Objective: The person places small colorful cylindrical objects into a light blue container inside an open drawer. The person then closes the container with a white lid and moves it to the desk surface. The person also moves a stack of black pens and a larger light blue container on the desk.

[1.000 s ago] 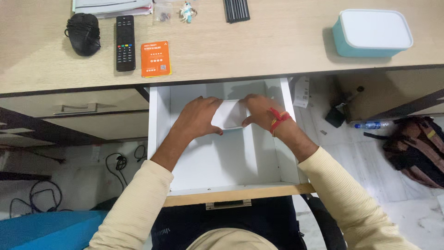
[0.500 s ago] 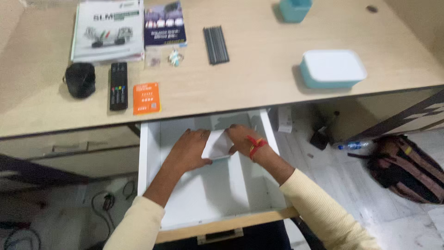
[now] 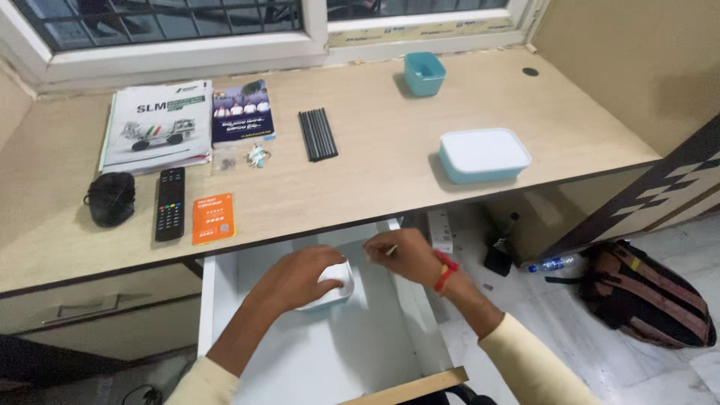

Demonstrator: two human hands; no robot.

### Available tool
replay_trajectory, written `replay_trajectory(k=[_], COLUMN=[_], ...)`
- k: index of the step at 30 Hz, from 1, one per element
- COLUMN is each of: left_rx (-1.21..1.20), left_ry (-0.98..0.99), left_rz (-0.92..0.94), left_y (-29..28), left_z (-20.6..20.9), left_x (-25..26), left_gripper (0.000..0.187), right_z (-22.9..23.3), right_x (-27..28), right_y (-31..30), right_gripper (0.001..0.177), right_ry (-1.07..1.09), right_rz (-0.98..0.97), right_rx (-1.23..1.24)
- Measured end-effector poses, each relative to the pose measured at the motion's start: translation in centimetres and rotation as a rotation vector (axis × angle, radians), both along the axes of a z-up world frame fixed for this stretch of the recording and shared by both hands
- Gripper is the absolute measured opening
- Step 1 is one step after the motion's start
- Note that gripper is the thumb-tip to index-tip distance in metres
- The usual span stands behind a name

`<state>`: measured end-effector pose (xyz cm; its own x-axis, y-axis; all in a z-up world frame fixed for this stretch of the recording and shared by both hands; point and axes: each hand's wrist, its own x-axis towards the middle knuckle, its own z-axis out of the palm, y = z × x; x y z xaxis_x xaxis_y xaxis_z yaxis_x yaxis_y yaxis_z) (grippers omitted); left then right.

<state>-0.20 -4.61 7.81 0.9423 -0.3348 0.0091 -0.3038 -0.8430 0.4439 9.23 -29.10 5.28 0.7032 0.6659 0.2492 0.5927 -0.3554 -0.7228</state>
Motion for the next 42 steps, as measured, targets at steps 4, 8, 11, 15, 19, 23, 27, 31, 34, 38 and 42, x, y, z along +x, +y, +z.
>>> replay_trajectory(k=[4, 8, 11, 15, 19, 23, 27, 31, 34, 38, 42], left_rx=[-0.114, -0.179, -0.187, -0.060, 0.195, 0.313, 0.160, 0.112, 0.094, 0.172, 0.222], left_ry=[-0.126, -0.346, -0.449, -0.519, -0.550, -0.482, -0.575, -0.725, -0.771, -0.808, -0.815], left_rz=[-0.099, -0.206, -0.272, -0.270, -0.317, -0.339, -0.362, -0.357, -0.337, -0.309, -0.248], left_y=[-3.5, -7.2, -10.1, -14.0, -17.1, -17.8, -17.1, -16.1, -15.8, -15.4, -14.5], left_z=[2.7, 3.9, 3.4, 2.0, 0.7, -1.1, -3.2, -3.9, -3.3, -1.4, 0.6], left_x=[4.6, 11.1, 16.3, 22.4, 26.3, 28.8, 29.7, 29.4, 28.8, 27.6, 25.1], left_gripper=[0.026, 0.025, 0.031, 0.040, 0.057, 0.059, 0.044, 0.040, 0.036, 0.029, 0.019], right_z=[1.8, 1.9, 1.0, -1.7, -2.5, -1.3, -0.1, 0.1, -0.1, -0.4, -0.6], right_x=[3.5, 8.6, 12.9, 16.2, 16.8, 16.4, 16.3, 17.4, 18.8, 20.9, 22.9], right_y=[-3.9, -7.3, -9.7, -10.7, -10.6, -10.5, -10.9, -11.4, -11.6, -11.6, -11.2], right_gripper=[0.017, 0.019, 0.033, 0.057, 0.062, 0.043, 0.037, 0.033, 0.028, 0.024, 0.027], right_ry=[-0.006, -0.335, -0.487, -0.572, -0.820, -0.571, -0.582, -0.574, -0.508, -0.440, -0.458], right_rz=[-0.296, -0.722, -0.982, -1.132, -1.179, -0.992, -0.899, -0.808, -0.830, -0.689, -0.498], right_rx=[-0.014, 0.147, 0.117, 0.048, -0.197, -0.593, -0.522, -0.379, -0.360, -0.371, -0.373])
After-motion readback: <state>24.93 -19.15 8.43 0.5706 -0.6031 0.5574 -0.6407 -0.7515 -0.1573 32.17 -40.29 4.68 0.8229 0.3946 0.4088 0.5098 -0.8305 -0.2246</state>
